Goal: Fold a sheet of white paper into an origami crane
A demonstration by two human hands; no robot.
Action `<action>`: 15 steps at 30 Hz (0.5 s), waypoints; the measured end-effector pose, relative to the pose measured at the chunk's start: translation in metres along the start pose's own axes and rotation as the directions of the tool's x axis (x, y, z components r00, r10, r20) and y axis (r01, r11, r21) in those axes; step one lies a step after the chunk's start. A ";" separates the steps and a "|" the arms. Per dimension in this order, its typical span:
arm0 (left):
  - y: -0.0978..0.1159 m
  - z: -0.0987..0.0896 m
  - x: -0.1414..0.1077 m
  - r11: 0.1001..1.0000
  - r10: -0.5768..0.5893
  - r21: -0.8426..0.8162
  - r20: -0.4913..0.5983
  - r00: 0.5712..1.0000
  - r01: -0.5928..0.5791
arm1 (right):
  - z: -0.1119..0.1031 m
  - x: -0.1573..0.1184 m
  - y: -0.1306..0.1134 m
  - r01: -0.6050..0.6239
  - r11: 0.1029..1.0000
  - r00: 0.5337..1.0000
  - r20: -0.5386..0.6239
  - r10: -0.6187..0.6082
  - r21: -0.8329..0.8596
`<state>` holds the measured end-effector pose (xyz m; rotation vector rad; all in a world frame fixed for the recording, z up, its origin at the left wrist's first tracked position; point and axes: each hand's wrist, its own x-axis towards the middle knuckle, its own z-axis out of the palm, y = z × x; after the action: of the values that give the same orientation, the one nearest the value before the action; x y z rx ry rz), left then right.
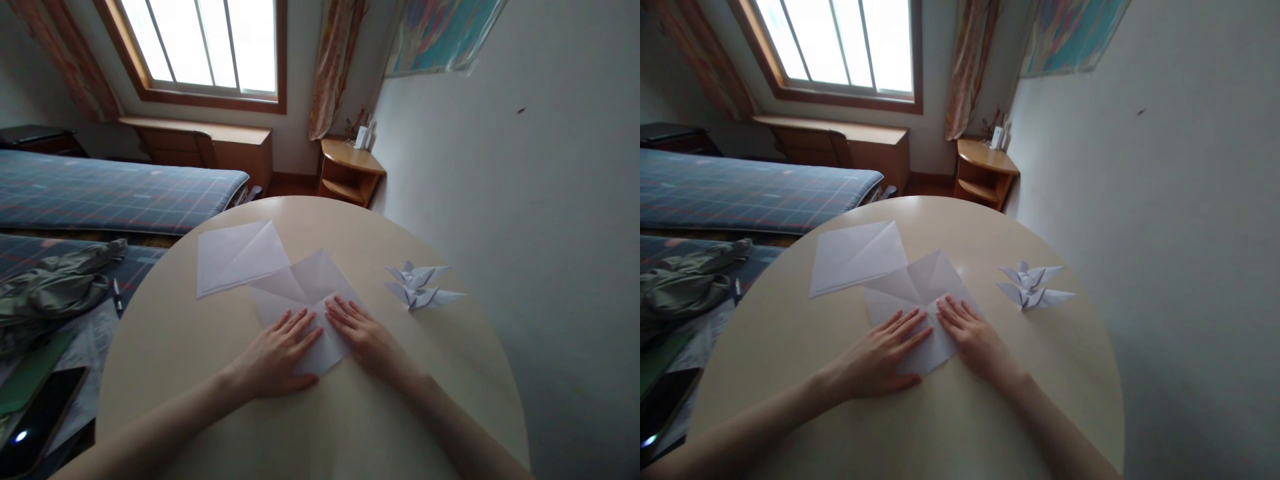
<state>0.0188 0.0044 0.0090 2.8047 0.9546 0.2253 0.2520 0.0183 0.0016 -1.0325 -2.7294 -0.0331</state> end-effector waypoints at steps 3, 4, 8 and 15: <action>0.005 -0.004 -0.002 0.999 0.044 0.008 -0.009 0.999 -0.044 | 0.003 0.002 -0.003 -0.037 0.998 0.994 0.102 0.031 0.058; 0.007 -0.004 -0.002 0.999 0.051 0.018 -0.019 0.998 -0.051 | 0.001 0.002 -0.006 -0.065 0.996 0.991 0.117 0.057 0.061; 0.013 -0.003 -0.004 0.988 0.091 0.129 -0.069 0.993 -0.082 | -0.013 0.001 -0.017 -0.142 0.989 0.983 0.121 0.135 0.049; 0.021 -0.001 -0.011 0.913 0.032 0.408 -0.035 0.999 -0.015 | -0.038 -0.004 -0.020 -0.194 0.977 0.972 0.153 0.178 0.090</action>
<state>0.0228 -0.0186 0.0137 3.2017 1.0874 0.0936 0.2496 -0.0034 0.0393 -1.3021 -2.7119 0.2211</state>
